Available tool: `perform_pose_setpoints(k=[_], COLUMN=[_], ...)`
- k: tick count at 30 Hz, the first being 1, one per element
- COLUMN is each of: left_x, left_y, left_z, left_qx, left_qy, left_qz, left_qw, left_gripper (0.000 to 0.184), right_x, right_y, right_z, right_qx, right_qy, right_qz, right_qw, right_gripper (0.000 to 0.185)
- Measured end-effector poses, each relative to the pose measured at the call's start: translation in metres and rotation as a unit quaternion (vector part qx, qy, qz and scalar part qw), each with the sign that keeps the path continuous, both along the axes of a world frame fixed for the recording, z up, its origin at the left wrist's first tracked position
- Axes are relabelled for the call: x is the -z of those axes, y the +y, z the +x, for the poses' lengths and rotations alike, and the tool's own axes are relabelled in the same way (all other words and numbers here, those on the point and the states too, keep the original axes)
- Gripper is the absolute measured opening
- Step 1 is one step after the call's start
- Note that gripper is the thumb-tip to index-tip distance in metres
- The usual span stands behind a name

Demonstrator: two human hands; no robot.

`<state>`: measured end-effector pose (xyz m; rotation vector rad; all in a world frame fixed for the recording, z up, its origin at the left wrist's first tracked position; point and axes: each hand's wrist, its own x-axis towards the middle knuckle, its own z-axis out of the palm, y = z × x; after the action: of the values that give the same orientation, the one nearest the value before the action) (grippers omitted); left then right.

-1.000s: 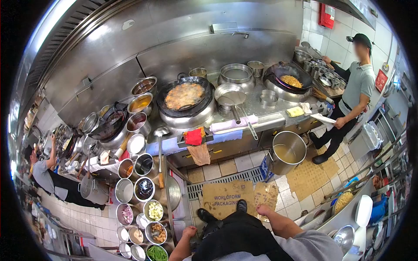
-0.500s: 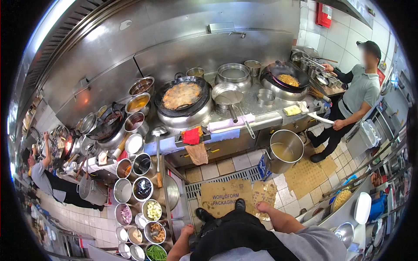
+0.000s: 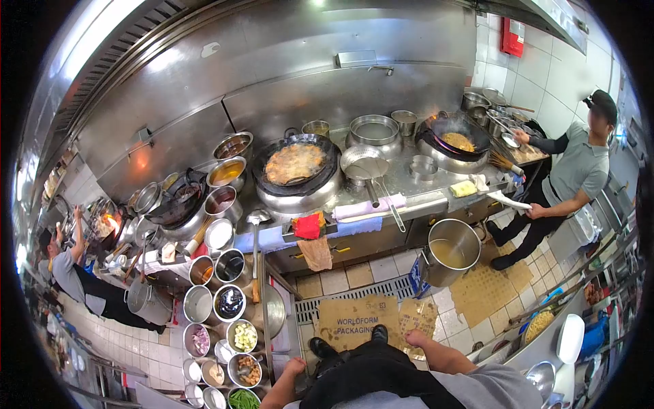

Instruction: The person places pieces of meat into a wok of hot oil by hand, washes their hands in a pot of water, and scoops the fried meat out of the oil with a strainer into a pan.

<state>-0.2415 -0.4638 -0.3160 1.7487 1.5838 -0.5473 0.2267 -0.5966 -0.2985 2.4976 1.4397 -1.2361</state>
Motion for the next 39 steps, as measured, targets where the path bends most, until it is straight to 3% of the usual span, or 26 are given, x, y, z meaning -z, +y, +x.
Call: perform_pose_setpoints(k=[1, 3, 5, 6, 8, 12, 14, 15, 16, 17, 18, 22, 23, 24, 25, 27, 28, 30, 34, 37, 39], left_x=[0.003, 0.011, 0.008, 0.001, -0.036, -0.041, -0.039, -0.038, -0.038, -0.038, -0.038, -0.053, -0.067, -0.076, -0.078, -0.079, -0.081, -0.085, -0.081, -0.098, -0.101], left_y=[-0.003, 0.001, -0.006, -0.007, -0.008, -0.01, -0.012, -0.012, -0.016, -0.017, -0.015, -0.014, -0.015, -0.018, -0.021, -0.024, -0.024, -0.023, -0.027, -0.024, -0.011], left_z=[-0.002, -0.004, -0.005, -0.001, 0.011, 0.008, 0.009, 0.01, 0.009, 0.008, 0.008, 0.009, 0.013, 0.015, 0.015, 0.016, 0.017, 0.018, 0.019, 0.037, 0.054], left_qx=[-0.026, -0.023, -0.029, -0.058, -0.094, -0.077, -0.064, -0.046, -0.046, -0.028, -0.011, -0.015, -0.078, -0.14, -0.142, -0.19, -0.192, -0.198, -0.175, -0.269, -0.306], left_qy=[-0.006, -0.013, -0.02, -0.02, -0.012, 0.005, 0.017, 0.028, 0.028, 0.036, 0.042, 0.014, -0.005, -0.024, -0.026, -0.024, -0.026, -0.027, -0.052, -0.113, -0.227], left_qz=[0.021, 0.028, 0.031, 0.023, 0.001, 0.025, 0.013, 0.005, 0.003, -0.031, -0.061, -0.101, -0.09, -0.081, -0.081, -0.045, -0.045, -0.073, -0.058, -0.046, -0.059], left_qw=[0.999, 0.999, 0.999, 0.998, 0.995, 0.997, 0.998, 0.999, 0.999, 0.998, 0.997, 0.995, 0.993, 0.987, 0.986, 0.98, 0.98, 0.977, 0.981, 0.955, 0.923], left_gripper=[0.027, 0.032, 0.037, 0.036, 0.035, 0.034, 0.037, 0.041, 0.041, 0.05, 0.059, 0.079, 0.087, 0.097, 0.097, 0.119, 0.119, 0.13, 0.132, 0.126, 0.114], right_x=[0.0, 0.0, -0.006, -0.01, -0.013, 0.027, 0.028, 0.029, 0.022, 0.02, 0.016, 0.002, -0.01, -0.023, -0.049, -0.095, -0.102, -0.112, -0.127, -0.144, -0.155], right_y=[-0.003, -0.003, -0.004, -0.005, -0.003, -0.003, -0.006, -0.004, 0.002, 0.003, 0.002, -0.003, -0.002, 0.002, 0.004, 0.007, 0.008, 0.011, 0.017, 0.033, 0.048], right_z=[0.001, 0.0, -0.003, -0.005, -0.003, 0.009, 0.012, 0.013, 0.009, 0.006, 0.001, -0.009, -0.014, -0.016, -0.021, -0.031, -0.031, -0.031, -0.037, -0.055, -0.071], right_qx=[-0.028, -0.063, 0.023, 0.013, 0.061, 0.018, -0.145, -0.146, -0.094, -0.04, -0.039, 0.024, 0.07, 0.09, 0.088, 0.133, 0.131, 0.086, 0.026, -0.005, -0.037], right_qy=[-0.005, -0.01, 0.029, 0.029, 0.052, 0.047, 0.004, 0.005, 0.021, 0.036, 0.035, -0.086, -0.144, -0.145, -0.147, -0.134, -0.136, -0.176, -0.188, -0.165, -0.115], right_qz=[0.023, 0.044, 0.02, 0.017, -0.031, -0.005, 0.088, 0.086, 0.013, -0.06, -0.058, 0.021, 0.048, 0.006, 0.007, 0.057, 0.058, 0.084, 0.107, 0.153, 0.228], right_qw=[0.999, 0.997, 0.999, 0.999, 0.996, 0.999, 0.985, 0.985, 0.995, 0.997, 0.997, 0.996, 0.986, 0.985, 0.985, 0.98, 0.98, 0.977, 0.976, 0.974, 0.966], right_gripper=[0.03, 0.03, 0.029, 0.029, 0.029, 0.029, 0.03, 0.03, 0.031, 0.032, 0.032, 0.039, 0.042, 0.058, 0.058, 0.074, 0.074, 0.091, 0.095, 0.099, 0.103])
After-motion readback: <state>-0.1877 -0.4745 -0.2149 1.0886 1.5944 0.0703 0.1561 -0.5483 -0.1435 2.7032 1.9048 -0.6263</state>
